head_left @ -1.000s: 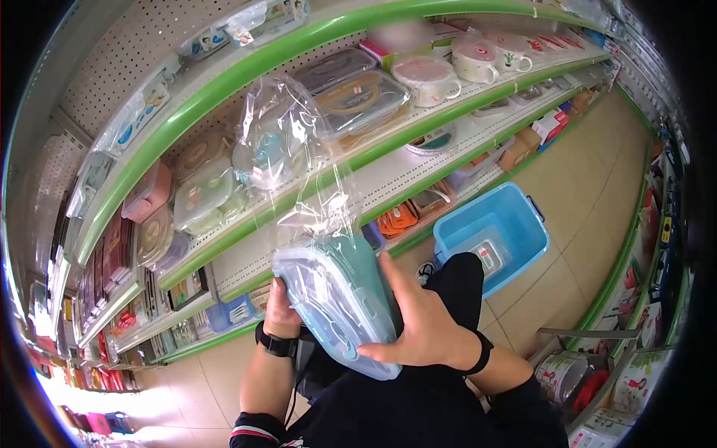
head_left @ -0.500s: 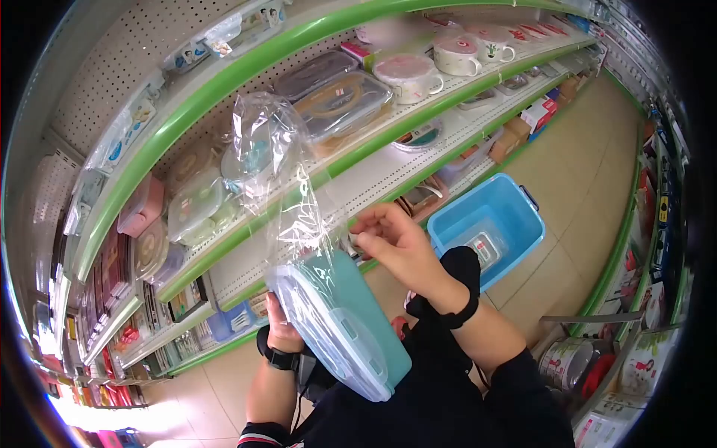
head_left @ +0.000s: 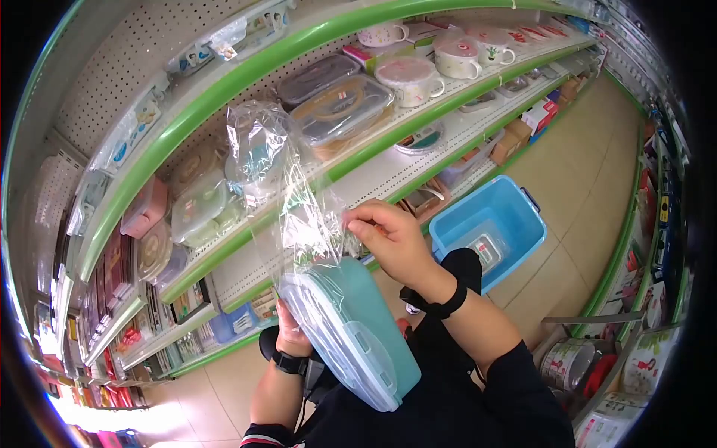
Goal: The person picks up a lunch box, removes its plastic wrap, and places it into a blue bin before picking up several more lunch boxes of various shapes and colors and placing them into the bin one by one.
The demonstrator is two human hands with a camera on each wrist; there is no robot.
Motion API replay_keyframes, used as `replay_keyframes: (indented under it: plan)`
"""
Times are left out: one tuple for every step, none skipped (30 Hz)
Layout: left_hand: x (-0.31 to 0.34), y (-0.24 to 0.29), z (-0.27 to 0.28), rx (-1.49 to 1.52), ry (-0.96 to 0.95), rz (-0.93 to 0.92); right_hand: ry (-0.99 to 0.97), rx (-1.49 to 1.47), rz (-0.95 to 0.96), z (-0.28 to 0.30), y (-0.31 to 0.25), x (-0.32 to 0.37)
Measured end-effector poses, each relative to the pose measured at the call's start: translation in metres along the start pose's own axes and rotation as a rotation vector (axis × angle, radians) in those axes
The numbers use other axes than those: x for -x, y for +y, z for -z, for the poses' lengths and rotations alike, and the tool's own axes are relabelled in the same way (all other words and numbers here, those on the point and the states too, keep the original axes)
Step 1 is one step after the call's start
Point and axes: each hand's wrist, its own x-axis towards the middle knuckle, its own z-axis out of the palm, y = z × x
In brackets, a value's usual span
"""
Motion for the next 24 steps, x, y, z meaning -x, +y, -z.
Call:
replay_keyframes:
  plan:
    - [-0.001,0.000,-0.002,0.006,-0.011,-0.003,0.026,0.047,0.060,0.000,0.000,0.003]
    - [-0.001,0.000,-0.004,0.012,-0.021,-0.006,0.051,0.093,0.119,0.000,-0.001,0.007]
    - [-0.001,0.001,-0.005,0.006,-0.015,-0.012,0.071,0.152,0.199,0.000,0.000,0.011]
    - [-0.002,0.001,-0.006,-0.001,-0.009,-0.019,0.090,0.211,0.279,0.002,0.001,0.016]
    - [-0.001,0.002,-0.006,-0.007,-0.002,-0.026,0.109,0.269,0.359,0.004,0.002,0.019]
    - [-0.001,0.002,-0.004,-0.012,0.002,-0.026,0.086,0.374,0.462,0.007,0.006,0.022]
    - [-0.001,0.003,-0.002,-0.016,0.005,-0.026,0.063,0.480,0.564,0.012,0.012,0.024]
    - [-0.001,0.003,-0.001,-0.020,0.008,-0.026,0.039,0.586,0.666,0.014,0.017,0.026]
    - [-0.001,0.003,-0.001,-0.014,0.011,-0.025,0.041,0.594,0.675,0.013,0.020,0.027]
    - [-0.002,0.003,-0.001,-0.008,0.013,-0.022,0.044,0.604,0.682,0.011,0.023,0.028]
    - [-0.002,0.003,-0.001,-0.003,0.016,-0.019,0.047,0.613,0.690,0.009,0.024,0.028]
    - [-0.003,0.002,-0.004,-0.007,0.015,-0.021,0.069,0.625,0.692,0.008,0.024,0.027]
    - [-0.004,0.002,-0.007,-0.011,0.013,-0.024,0.090,0.636,0.696,0.007,0.023,0.024]
    - [-0.004,0.002,-0.009,-0.016,0.012,-0.029,0.110,0.647,0.701,0.005,0.022,0.022]
    - [-0.004,0.002,-0.009,-0.020,0.010,-0.022,0.114,0.650,0.698,0.004,0.021,0.021]
    - [-0.005,0.002,-0.007,-0.023,0.009,-0.015,0.118,0.654,0.696,0.003,0.021,0.020]
    - [-0.005,0.003,-0.007,-0.026,0.008,-0.009,0.121,0.657,0.694,0.003,0.020,0.020]
    - [-0.006,0.003,-0.008,-0.023,0.007,-0.001,0.126,0.642,0.681,0.002,0.021,0.020]
    - [-0.006,0.003,-0.009,-0.019,0.007,0.007,0.132,0.627,0.668,0.002,0.022,0.020]
    - [-0.006,0.003,-0.010,-0.015,0.007,0.015,0.137,0.611,0.655,0.001,0.023,0.020]
    - [-0.005,0.003,-0.003,0.004,0.015,0.033,0.169,0.596,0.649,0.000,0.022,0.019]
    - [-0.004,0.003,-0.003,0.000,0.015,0.038,0.201,0.581,0.642,-0.001,0.021,0.017]
    - [-0.004,0.003,-0.004,-0.004,0.014,0.043,0.233,0.566,0.634,-0.001,0.020,0.017]
    - [-0.004,0.002,-0.005,-0.008,0.013,0.049,0.248,0.565,0.626,-0.001,0.020,0.017]
